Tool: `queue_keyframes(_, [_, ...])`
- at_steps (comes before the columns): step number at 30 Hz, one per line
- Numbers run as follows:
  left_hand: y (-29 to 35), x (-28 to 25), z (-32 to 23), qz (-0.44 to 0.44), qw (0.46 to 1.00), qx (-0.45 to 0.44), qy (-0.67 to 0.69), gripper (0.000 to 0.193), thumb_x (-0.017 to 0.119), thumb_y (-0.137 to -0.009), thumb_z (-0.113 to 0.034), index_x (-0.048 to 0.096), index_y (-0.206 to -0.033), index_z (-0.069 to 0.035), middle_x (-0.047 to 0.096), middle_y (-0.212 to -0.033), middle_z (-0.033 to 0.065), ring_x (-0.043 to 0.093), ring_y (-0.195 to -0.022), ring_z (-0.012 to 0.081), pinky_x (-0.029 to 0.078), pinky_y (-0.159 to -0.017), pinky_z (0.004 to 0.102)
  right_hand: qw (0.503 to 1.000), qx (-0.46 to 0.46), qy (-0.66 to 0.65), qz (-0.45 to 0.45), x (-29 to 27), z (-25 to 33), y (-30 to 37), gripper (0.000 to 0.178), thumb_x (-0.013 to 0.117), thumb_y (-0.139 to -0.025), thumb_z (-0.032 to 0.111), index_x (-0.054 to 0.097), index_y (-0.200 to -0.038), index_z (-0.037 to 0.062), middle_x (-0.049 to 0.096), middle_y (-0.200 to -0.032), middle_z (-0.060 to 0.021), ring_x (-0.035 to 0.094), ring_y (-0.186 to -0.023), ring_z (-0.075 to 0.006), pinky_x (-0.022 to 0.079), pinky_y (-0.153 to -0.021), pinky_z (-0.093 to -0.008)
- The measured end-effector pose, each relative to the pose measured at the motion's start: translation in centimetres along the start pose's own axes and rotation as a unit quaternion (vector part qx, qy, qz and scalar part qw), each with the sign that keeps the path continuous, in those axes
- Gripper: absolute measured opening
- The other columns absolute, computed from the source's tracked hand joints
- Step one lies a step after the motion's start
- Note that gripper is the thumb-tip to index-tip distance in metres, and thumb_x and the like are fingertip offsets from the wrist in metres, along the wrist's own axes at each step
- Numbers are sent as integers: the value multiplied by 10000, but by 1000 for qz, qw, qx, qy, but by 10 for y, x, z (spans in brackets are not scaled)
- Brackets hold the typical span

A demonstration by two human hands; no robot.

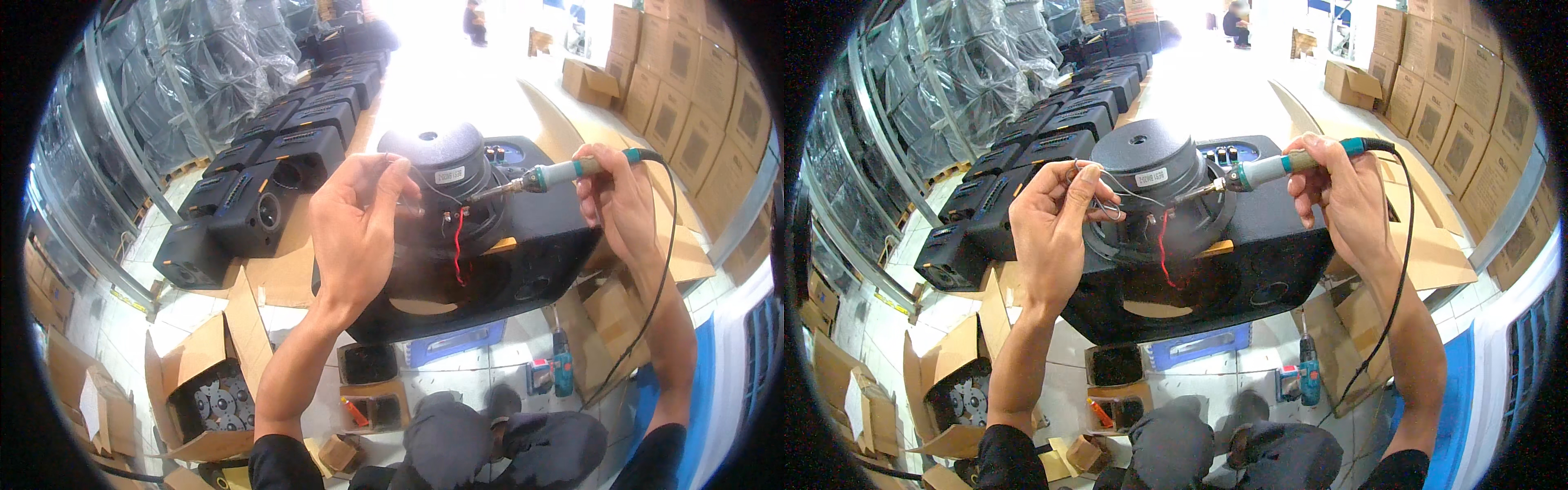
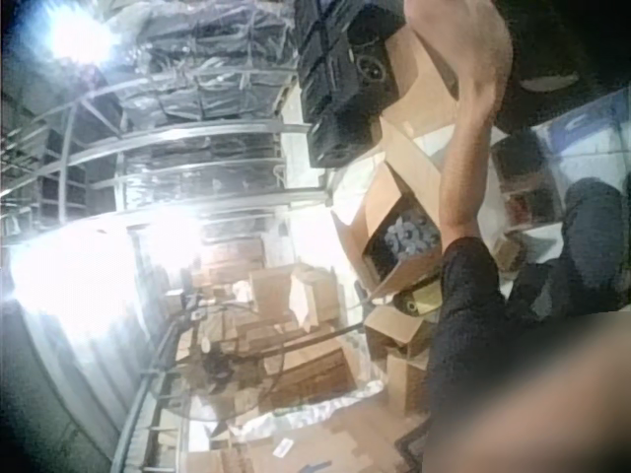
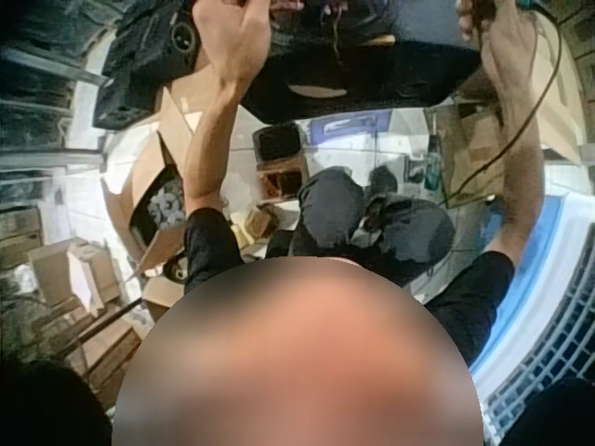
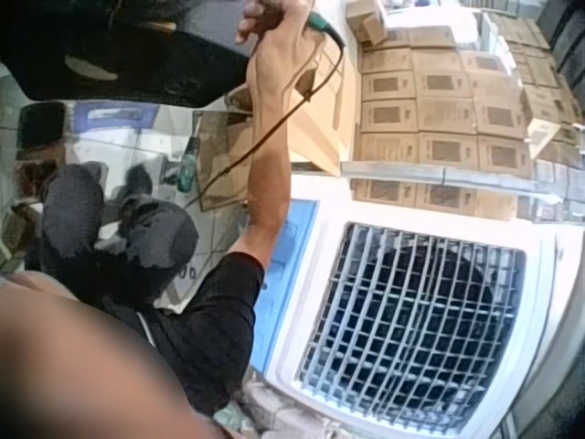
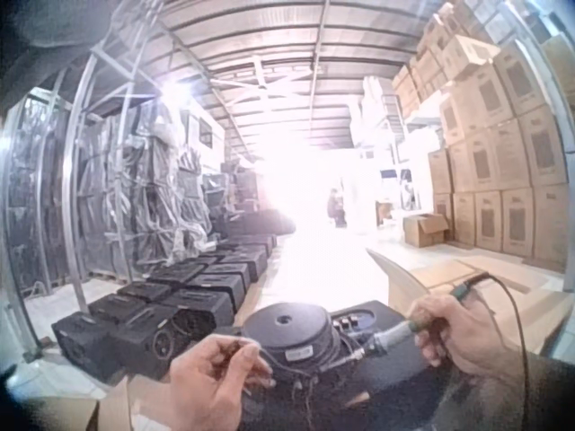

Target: The person assembles a speaker unit by securing a speaker driver into a housing using a cordless drill, then solders wires to the driver terminals, and finally installs a second speaker driver into the housing.

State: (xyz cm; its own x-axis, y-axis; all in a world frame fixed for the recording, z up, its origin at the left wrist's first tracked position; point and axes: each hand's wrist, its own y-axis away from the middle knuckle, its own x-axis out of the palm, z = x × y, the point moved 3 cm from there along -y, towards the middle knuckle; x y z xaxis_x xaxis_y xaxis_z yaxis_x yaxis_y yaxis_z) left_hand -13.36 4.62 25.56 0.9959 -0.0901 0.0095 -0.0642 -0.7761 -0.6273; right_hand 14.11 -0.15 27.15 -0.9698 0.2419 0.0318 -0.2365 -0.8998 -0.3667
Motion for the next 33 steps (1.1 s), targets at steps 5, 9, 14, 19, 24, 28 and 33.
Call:
queue_keyframes(5, [2, -2, 3, -4, 1000, -10, 10, 195, 594, -970, -127, 635, -990, 62, 657, -818, 86, 638, -740, 121, 565, -644, 255, 1000, 5, -8, 3, 1, -4, -3, 344, 508, -976, 326, 655, -933, 17, 590, -627, -26, 541, -460, -81, 408, -391, -219])
queue_keyframes(9, [2, 0, 3, -4, 1000, -9, 21, 188, 592, -969, -119, 635, -990, 63, 657, -827, 90, 638, -743, 123, 565, -646, 256, 1000, 2, 2, 13, 0, -6, -6, 345, 503, -976, 330, 654, -938, 22, 587, -626, -21, 537, -457, -77, 406, -389, -217])
queue_keyframes(14, [2, 3, 3, 0, 1000, -3, 17, 194, 580, -977, -118, 628, -991, 70, 652, -826, 96, 643, -748, 132, 573, -644, 261, 999, -4, 5, 34, -2, -9, -9, 354, 497, -977, 340, 652, -942, 23, 584, -626, -19, 531, -451, -79, 406, -390, -215])
queue_keyframes(19, [3, 2, 3, 7, 1000, 5, -9, 199, 554, -995, -118, 615, -1001, 71, 642, -821, 101, 652, -759, 146, 598, -650, 281, 999, -10, -4, 49, -5, -11, -13, 353, 499, -970, 343, 653, -954, 26, 582, -625, -22, 533, -462, -81, 402, -400, -216])
queue_keyframes(24, [4, 1, 5, 10, 1000, 7, -4, 197, 555, -993, -116, 613, -1012, 71, 643, -830, 103, 654, -760, 149, 602, -653, 285, 997, -5, -15, 74, -6, -13, -19, 329, 498, -948, 321, 654, -960, 32, 583, -637, -31, 533, -492, -83, 396, -436, -216])
queue_keyframes(28, [3, 1, 7, 13, 1000, 11, -3, 199, 556, -993, -117, 613, -1015, 73, 642, -828, 104, 656, -763, 152, 603, -651, 284, 995, 7, -34, 95, -8, -14, -24, 320, 480, -920, 307, 653, -950, 39, 576, -663, -28, 514, -518, -80, 378, -456, -205])
queue_keyframes(33, [3, 1, 8, 8, 1000, 2, -2, 196, 556, -992, -114, 613, -1015, 72, 643, -830, 105, 656, -769, 154, 603, -658, 287, 992, 13, -66, 110, -9, -17, -30, 306, 463, -876, 286, 641, -920, 40, 557, -699, -26, 503, -572, -89, 370, -494, -205])
